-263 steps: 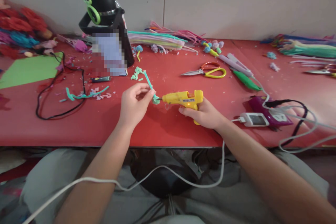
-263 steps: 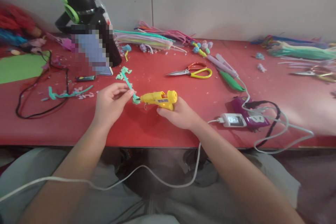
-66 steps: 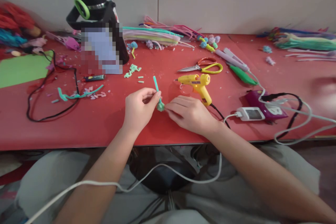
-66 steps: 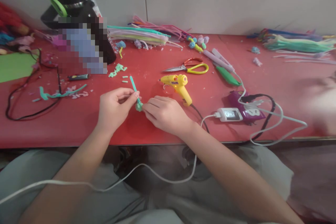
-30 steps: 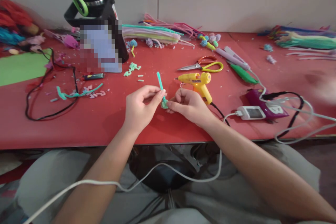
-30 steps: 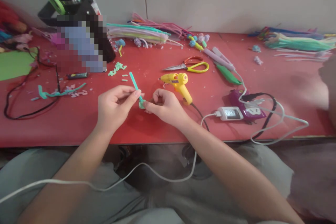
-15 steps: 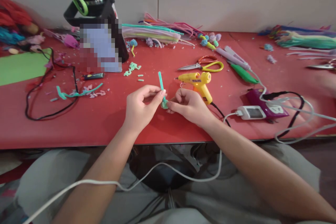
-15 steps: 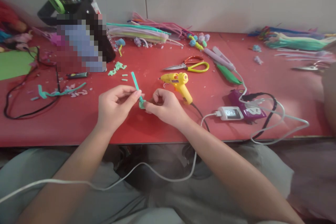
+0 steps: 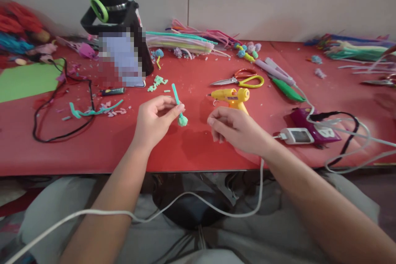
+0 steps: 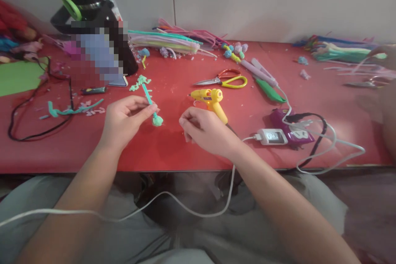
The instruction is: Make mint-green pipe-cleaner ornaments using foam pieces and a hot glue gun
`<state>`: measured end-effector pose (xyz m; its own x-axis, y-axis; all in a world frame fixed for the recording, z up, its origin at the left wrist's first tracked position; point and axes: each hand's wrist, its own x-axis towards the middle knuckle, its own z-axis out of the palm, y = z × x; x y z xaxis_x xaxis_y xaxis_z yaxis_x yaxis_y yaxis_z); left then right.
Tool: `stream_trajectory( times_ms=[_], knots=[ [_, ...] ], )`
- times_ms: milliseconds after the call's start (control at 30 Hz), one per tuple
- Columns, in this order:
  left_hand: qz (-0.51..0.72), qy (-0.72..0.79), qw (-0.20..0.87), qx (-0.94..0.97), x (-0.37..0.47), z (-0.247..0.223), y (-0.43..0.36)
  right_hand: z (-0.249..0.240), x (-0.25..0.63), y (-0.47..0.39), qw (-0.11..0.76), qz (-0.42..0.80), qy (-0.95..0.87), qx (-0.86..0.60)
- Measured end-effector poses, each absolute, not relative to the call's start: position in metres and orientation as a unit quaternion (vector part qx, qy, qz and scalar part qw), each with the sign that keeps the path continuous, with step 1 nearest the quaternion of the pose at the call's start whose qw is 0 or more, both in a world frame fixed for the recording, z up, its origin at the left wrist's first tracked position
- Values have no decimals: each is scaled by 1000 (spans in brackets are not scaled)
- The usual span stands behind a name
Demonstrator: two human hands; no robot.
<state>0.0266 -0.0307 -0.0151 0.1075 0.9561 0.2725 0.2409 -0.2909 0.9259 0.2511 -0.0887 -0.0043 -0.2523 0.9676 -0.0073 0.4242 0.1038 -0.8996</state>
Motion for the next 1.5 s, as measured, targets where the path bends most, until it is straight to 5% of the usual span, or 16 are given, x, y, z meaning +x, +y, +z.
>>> stream_trajectory(
  times_ms=[433,700,1167,1300,1500],
  knots=[
    [529,512,342,584,-17,-15,-2,-19,202,-7,277,194,-766,-547],
    [585,509,351,525,-34,-15,7,-7,156,63,239,195,-752,-582],
    [567,493,375,542,-27,-15,3,-5,158,14,125,209,-817,-523],
    [529,494,392,568,-19,-15,-3,-4,167,4,162,216,-810,-521],
    [492,465,421,604,5,-16,-16,-8,221,-37,354,333,-723,-491]
  ],
)
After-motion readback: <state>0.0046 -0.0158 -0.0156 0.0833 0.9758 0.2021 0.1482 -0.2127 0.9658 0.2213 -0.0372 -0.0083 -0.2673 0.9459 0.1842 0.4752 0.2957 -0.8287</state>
